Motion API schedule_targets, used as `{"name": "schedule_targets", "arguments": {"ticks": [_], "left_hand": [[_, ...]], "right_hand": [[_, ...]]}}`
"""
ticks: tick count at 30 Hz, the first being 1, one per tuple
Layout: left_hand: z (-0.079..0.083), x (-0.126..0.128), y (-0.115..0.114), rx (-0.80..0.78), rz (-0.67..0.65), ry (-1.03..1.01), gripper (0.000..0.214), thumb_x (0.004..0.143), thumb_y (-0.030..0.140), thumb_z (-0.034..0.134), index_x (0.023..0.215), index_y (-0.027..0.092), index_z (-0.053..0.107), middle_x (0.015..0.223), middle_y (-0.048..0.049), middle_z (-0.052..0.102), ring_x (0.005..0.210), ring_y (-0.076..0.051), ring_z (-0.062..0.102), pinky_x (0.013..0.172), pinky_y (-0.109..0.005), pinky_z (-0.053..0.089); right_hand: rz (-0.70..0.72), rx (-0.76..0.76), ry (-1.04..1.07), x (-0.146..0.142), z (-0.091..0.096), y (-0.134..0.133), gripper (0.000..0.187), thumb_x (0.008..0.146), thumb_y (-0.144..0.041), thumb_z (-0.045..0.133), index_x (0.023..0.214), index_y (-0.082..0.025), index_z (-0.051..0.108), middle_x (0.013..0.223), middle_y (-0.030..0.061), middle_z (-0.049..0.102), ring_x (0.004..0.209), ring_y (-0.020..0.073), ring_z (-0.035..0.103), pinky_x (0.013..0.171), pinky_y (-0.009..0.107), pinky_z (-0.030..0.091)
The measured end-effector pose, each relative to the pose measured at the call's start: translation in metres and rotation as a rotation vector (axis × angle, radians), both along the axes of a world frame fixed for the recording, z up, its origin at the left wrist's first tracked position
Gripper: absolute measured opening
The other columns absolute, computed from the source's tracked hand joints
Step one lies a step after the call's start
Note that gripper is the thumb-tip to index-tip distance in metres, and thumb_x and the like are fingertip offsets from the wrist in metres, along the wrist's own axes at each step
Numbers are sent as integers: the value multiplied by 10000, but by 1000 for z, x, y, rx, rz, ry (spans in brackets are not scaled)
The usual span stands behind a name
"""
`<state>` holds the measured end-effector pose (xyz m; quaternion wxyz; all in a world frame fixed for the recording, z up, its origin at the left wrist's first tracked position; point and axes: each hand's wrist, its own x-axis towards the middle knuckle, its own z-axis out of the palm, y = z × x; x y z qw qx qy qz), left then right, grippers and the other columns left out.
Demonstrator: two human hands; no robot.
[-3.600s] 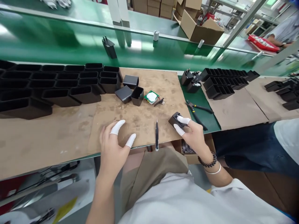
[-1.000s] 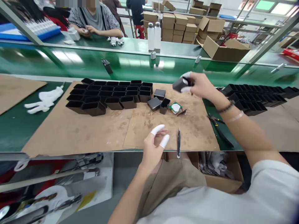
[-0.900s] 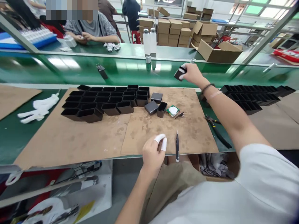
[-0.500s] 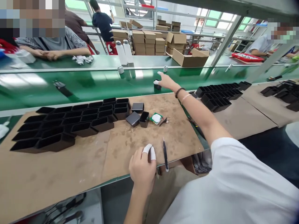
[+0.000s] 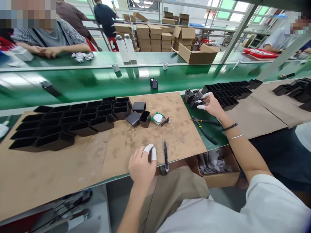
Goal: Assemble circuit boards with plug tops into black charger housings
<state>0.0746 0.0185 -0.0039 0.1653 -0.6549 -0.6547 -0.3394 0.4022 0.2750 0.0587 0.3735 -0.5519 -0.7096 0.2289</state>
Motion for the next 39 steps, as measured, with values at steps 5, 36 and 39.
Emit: {"name": "schedule_targets", "arguments": {"ticks": [5, 36, 39], "left_hand": [[4, -2, -3, -162, -69, -296, 153, 977, 266, 636, 1051, 210, 757, 759, -19, 664, 741, -203, 621, 729, -320, 457], [55, -12, 5, -264, -687, -1342, 562, 497, 195, 1022, 996, 200, 763, 1070, -76, 730, 1080, -274, 704, 1087, -395, 507], [53, -18, 8, -282, -763, -1296, 511, 541, 200, 993, 996, 205, 760, 1026, -67, 714, 1034, -263, 703, 1049, -398, 540]], "right_hand": [[-25, 52, 48, -14, 11, -23, 412, 609, -377, 903, 858, -217, 617, 902, 52, 718, 875, 266, 694, 953, 531, 595], [209, -387, -826, 26, 24, -80, 618, 739, -330, 690, 1349, -254, 634, 1324, 243, 686, 1256, 410, 660, 1036, 545, 517], [176, -545, -401, 10, 28, -90, 463, 718, -323, 666, 1179, -284, 688, 1190, 206, 741, 1139, 380, 713, 1046, 544, 511]]}}
